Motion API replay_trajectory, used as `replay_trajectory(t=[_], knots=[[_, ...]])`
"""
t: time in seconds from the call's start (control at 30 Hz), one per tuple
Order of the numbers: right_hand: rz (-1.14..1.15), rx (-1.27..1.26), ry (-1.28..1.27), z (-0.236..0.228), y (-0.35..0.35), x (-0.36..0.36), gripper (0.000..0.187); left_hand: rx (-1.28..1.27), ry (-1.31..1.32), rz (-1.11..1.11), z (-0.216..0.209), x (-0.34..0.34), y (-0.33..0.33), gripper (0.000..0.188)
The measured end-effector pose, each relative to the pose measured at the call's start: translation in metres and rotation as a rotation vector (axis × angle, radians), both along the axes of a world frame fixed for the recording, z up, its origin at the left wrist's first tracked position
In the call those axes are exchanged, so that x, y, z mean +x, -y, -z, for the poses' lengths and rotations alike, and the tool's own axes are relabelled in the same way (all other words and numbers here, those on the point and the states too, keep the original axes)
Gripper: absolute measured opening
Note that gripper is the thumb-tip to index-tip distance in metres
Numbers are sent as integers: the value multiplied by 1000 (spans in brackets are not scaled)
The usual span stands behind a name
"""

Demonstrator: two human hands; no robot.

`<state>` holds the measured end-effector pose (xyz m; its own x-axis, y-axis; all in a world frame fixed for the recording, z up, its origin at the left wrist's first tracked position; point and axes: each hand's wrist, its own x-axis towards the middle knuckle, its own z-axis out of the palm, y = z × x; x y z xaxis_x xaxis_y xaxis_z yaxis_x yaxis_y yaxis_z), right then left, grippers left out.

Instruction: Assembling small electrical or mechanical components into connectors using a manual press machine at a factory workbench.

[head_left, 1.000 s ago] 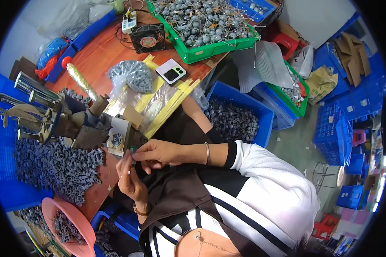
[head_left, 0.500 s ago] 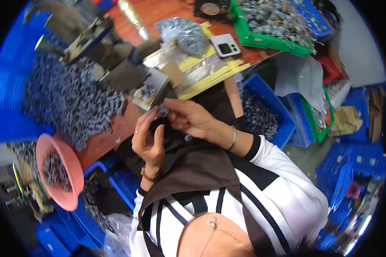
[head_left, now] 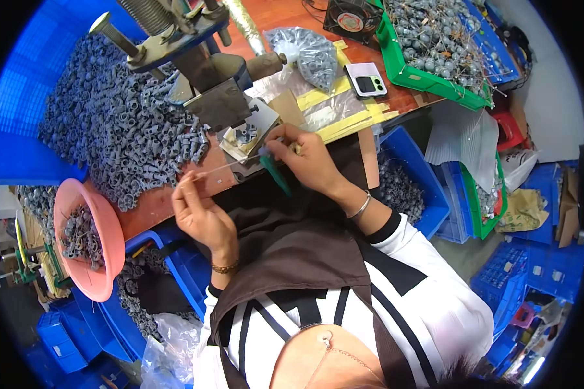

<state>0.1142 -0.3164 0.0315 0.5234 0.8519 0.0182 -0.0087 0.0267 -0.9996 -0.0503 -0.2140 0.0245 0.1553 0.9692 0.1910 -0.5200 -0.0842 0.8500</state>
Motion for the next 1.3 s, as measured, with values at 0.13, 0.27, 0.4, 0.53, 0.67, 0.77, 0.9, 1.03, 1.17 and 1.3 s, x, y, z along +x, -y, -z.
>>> replay_trajectory(t=[0.13, 0.27, 0.4, 0.53, 0.67, 0.77, 0.9, 1.03, 1.17, 1.3], knots=[[-35, -35, -45, 6, -2, 7, 13, 371, -468, -328, -11, -1, -13, 27], [-245, 4, 180, -1, -6, 5, 14, 1059, -1102, -62, -34, 2, 8, 40], [-218, 124, 186, 11, -20, -2, 18, 588, -820, 219, -8, 16, -2, 25], [79, -86, 438, 5, -27, -10, 15, 442, -755, 168, 4, 33, -15, 19], [216, -156, 860, 8, -37, -11, 9, 420, -750, 126, 11, 46, -26, 20], [170, -203, 865, 1, -32, -10, 10, 422, -732, 211, 9, 46, -33, 21], [83, -135, 708, -8, -23, 22, 15, 540, -811, 279, 1, 44, -47, 22], [222, 71, 457, -46, -54, 93, 28, 592, -891, 147, -5, 46, -33, 21], [-59, 496, -131, -96, -120, 124, 28, 570, -894, 187, -8, 51, -31, 20], [90, 450, 424, -153, -51, 69, 24, 557, -864, 171, 0, 45, -31, 20]])
